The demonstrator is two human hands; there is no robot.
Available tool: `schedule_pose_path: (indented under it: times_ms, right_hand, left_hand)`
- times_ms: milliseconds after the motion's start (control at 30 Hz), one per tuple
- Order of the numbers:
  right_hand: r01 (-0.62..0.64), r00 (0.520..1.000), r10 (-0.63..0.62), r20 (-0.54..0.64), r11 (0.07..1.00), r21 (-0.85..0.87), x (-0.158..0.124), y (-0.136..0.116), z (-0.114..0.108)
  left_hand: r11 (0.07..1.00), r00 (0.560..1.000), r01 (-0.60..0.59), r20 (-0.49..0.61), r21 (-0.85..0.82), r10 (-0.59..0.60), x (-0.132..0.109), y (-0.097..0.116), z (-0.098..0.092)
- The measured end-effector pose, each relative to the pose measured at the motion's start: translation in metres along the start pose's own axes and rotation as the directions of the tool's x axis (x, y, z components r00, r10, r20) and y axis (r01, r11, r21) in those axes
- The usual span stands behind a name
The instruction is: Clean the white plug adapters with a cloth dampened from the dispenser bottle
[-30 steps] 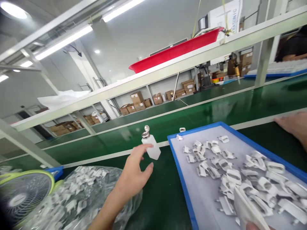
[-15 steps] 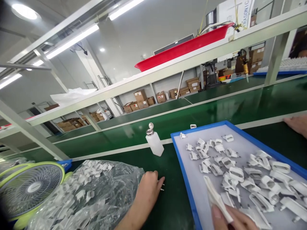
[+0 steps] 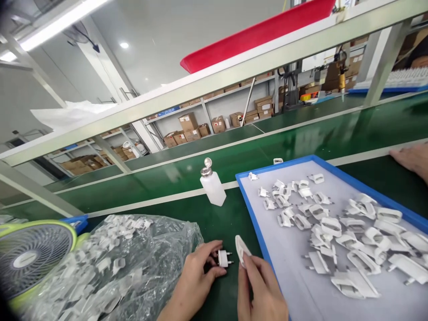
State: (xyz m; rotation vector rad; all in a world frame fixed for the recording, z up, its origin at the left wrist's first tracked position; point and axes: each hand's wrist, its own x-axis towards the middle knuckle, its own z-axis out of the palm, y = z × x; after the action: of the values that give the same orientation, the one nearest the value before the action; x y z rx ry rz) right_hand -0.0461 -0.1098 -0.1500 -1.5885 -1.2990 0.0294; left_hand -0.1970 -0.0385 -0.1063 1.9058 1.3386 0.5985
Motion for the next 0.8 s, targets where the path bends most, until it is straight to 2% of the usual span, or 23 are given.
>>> schedule_pose_path:
  times_ms: [67,133,233,300,367,433,500,600,667,733,800]
  right_hand:
    - [0.174,0.983,-0.172,0.065,0.984,-0.028,-0.006,0.019,0.016]
    - [0.286,0.952,-0.276,0.131,0.956,-0.06,-0.008,0.029,0.024]
    - [0.417,0.871,-0.4,0.285,0.909,0.003,0.001,0.028,0.026]
    - [0.423,0.814,-0.414,0.407,0.903,0.072,0.009,0.023,0.025]
    - [0.382,0.792,-0.382,0.475,0.919,0.102,0.014,0.019,0.024]
    - [0.392,0.788,-0.38,0.484,0.916,0.081,0.013,0.02,0.025]
    - [0.496,0.773,-0.455,0.442,0.868,0.026,0.007,0.024,0.027]
    - [0.668,0.712,-0.59,0.38,0.736,-0.111,-0.004,0.029,0.027]
    - [0.739,0.662,-0.639,0.393,0.643,-0.199,-0.011,0.031,0.026]
    - [0.77,0.632,-0.641,0.436,0.586,-0.253,-0.022,0.033,0.027]
    - [0.765,0.638,-0.626,0.449,0.581,-0.277,-0.035,0.037,0.03]
  left_hand:
    - [0.999,1.0,-0.023,-0.004,-0.04,0.023,-0.003,0.001,-0.001]
    - [0.996,0.997,-0.078,0.006,-0.051,0.078,-0.004,0.001,-0.002]
    - [0.982,0.984,-0.176,-0.003,-0.061,0.176,-0.003,-0.004,0.001]
    - [0.976,0.978,-0.209,-0.022,-0.064,0.208,-0.002,-0.01,0.006]
    - [0.975,0.977,-0.212,-0.04,-0.064,0.21,-0.002,-0.015,0.01]
    - [0.975,0.977,-0.211,-0.058,-0.067,0.207,-0.002,-0.018,0.014]
    - [0.974,0.976,-0.213,-0.058,-0.078,0.209,-0.002,-0.019,0.015]
    - [0.972,0.975,-0.223,-0.034,-0.069,0.221,-0.002,-0.018,0.013]
    - [0.973,0.974,-0.226,-0.028,-0.046,0.225,-0.002,-0.017,0.011]
    - [0.972,0.973,-0.231,-0.028,-0.037,0.23,-0.003,-0.017,0.009]
    - [0.97,0.971,-0.238,-0.031,-0.047,0.237,-0.003,-0.018,0.009]
